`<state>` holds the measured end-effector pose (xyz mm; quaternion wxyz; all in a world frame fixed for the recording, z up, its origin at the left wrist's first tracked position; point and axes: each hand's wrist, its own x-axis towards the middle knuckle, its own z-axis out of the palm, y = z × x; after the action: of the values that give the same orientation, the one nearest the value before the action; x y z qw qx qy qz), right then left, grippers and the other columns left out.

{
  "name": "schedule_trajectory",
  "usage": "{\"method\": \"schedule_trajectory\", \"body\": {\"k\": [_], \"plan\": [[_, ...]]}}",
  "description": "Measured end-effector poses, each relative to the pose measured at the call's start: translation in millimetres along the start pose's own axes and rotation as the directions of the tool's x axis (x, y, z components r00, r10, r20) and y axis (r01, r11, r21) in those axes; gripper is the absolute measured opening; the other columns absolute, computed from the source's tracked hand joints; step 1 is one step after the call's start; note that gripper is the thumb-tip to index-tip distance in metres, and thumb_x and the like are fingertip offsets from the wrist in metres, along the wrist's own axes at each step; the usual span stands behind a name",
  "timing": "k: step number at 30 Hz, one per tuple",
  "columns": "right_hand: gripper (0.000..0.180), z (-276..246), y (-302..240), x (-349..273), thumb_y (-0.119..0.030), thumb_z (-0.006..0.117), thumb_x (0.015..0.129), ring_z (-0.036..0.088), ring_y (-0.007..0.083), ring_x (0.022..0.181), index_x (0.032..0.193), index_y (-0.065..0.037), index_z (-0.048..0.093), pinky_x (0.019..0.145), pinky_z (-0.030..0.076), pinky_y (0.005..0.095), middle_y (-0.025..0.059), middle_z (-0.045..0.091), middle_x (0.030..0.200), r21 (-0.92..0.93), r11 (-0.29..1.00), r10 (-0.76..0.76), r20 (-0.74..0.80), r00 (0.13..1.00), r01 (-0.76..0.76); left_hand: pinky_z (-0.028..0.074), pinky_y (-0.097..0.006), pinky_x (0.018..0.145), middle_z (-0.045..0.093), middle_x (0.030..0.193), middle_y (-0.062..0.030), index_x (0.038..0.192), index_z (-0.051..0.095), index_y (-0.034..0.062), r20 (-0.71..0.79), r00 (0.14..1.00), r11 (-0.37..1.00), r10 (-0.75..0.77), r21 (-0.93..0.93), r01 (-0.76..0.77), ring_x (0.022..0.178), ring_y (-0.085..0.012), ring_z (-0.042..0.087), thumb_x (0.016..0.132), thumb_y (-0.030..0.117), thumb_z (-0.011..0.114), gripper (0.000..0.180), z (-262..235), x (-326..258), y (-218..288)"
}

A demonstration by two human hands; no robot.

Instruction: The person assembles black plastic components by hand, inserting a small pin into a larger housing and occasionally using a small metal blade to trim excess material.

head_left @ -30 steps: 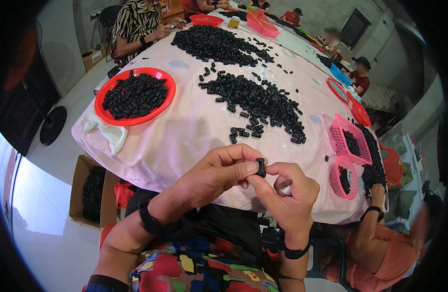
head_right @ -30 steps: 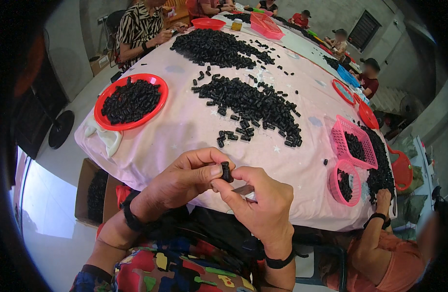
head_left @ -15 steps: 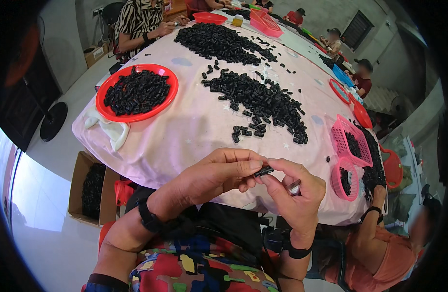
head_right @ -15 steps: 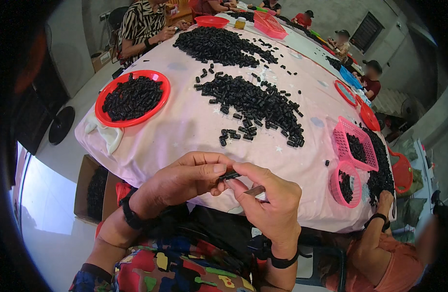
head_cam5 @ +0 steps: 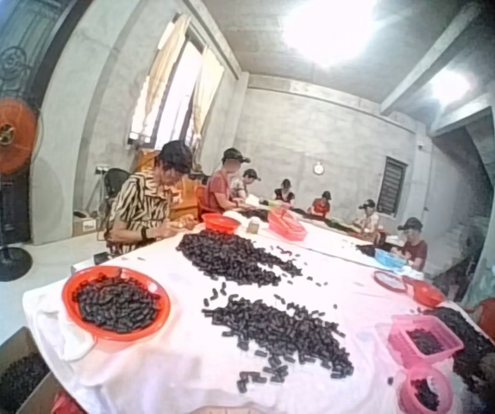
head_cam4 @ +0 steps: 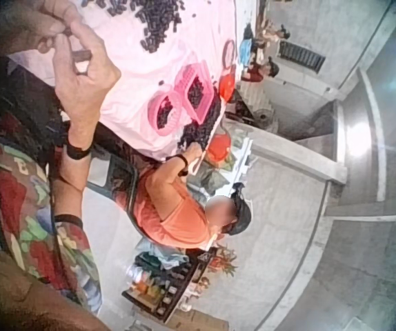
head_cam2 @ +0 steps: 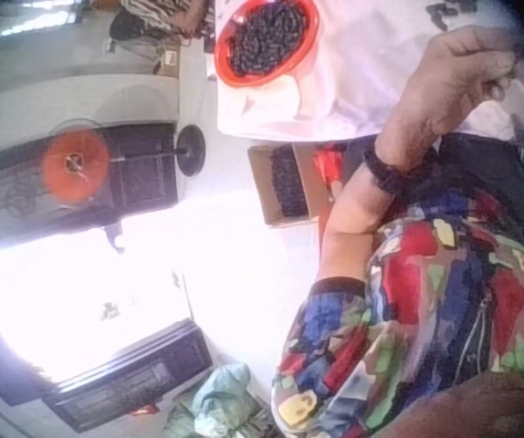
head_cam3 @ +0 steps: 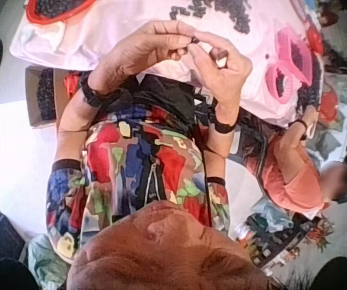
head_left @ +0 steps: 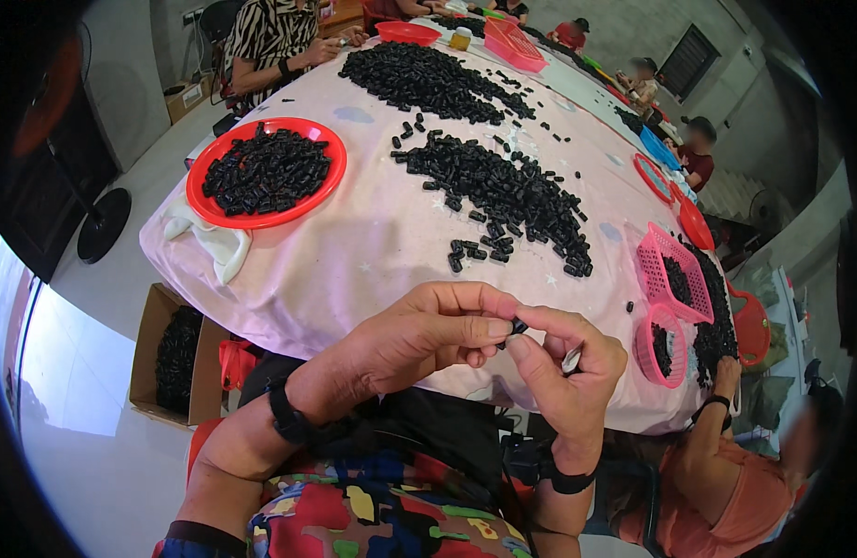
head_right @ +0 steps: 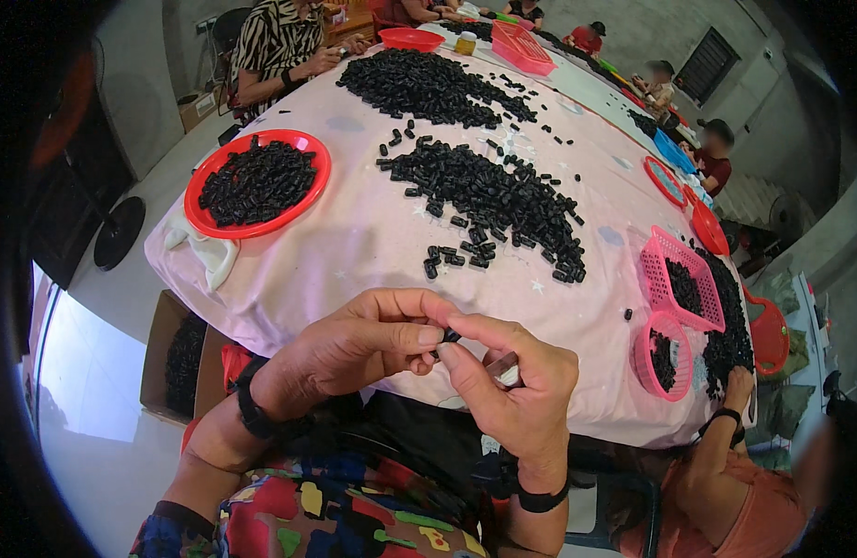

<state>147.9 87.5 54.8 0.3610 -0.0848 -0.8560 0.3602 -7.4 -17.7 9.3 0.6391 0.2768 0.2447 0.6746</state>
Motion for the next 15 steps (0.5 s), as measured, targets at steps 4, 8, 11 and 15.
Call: {"method": "schedule_trajectory", "body": {"k": [4, 8, 11, 15], "plan": [[0.022, 0.9, 2.6, -1.1, -0.002, 0.072, 0.077, 0.053, 0.0034, 0.056, 0.099, -0.001, 0.068, 0.048, 0.041, 0.0165, 0.0074, 0.071, 0.083, 0.057, 0.998, 0.032, -0.021, 0.999, -0.03, 0.047, -0.025, 0.075, 0.062, 0.099, -0.0024, 0.112, 0.061, 0.0044, 0.001, 1.0, 0.999, -0.02, -0.032, 0.02, 0.085, -0.0093, 0.057, 0.089, 0.011, 0.062, 0.023, -1.4, 0.8, -2.0], [0.019, 2.2, -4.5, -0.3, -0.008, 0.075, 0.076, 0.051, 0.0037, 0.052, 0.091, 0.0, 0.066, 0.046, 0.039, 0.0171, 0.0061, 0.067, 0.072, 0.013, 0.992, 0.123, -0.073, 0.99, -0.122, 0.047, -0.025, 0.074, 0.063, 0.095, -0.0037, 0.116, 0.06, 0.002, 0.0, 1.0, 0.996, -0.018, -0.084, 0.018, 0.08, -0.0098, 0.058, 0.089, 0.01, 0.062, 0.029, 2.4, -1.9, 2.7], [0.025, 0.9, -3.4, -3.3, -0.017, 0.081, 0.073, 0.051, 0.0051, 0.048, 0.08, -0.002, 0.062, 0.044, 0.039, 0.0191, 0.0049, 0.063, 0.062, -0.101, 0.99, 0.088, -0.11, 0.99, -0.099, 0.048, -0.025, 0.074, 0.063, 0.094, -0.0041, 0.12, 0.058, 0.0002, -0.005, 1.0, 0.996, -0.028, -0.081, 0.027, 0.079, -0.0101, 0.059, 0.089, 0.01, 0.062, 0.033, 5.0, -1.3, 5.6], [0.04, 2.9, -0.1, -2.7, -0.031, 0.085, 0.067, 0.054, 0.0099, 0.046, 0.073, -0.004, 0.056, 0.042, 0.041, 0.0228, 0.0061, 0.061, 0.059, -0.188, 0.98, 0.052, -0.062, 0.997, -0.063, 0.05, -0.026, 0.078, 0.064, 0.096, -0.0052, 0.12, 0.057, -0.0015, -0.008, 1.0, 0.997, -0.022, -0.08, 0.022, 0.082, -0.0108, 0.061, 0.089, 0.011, 0.061, 0.034, 5.5, -2.5, 6.4]]}}
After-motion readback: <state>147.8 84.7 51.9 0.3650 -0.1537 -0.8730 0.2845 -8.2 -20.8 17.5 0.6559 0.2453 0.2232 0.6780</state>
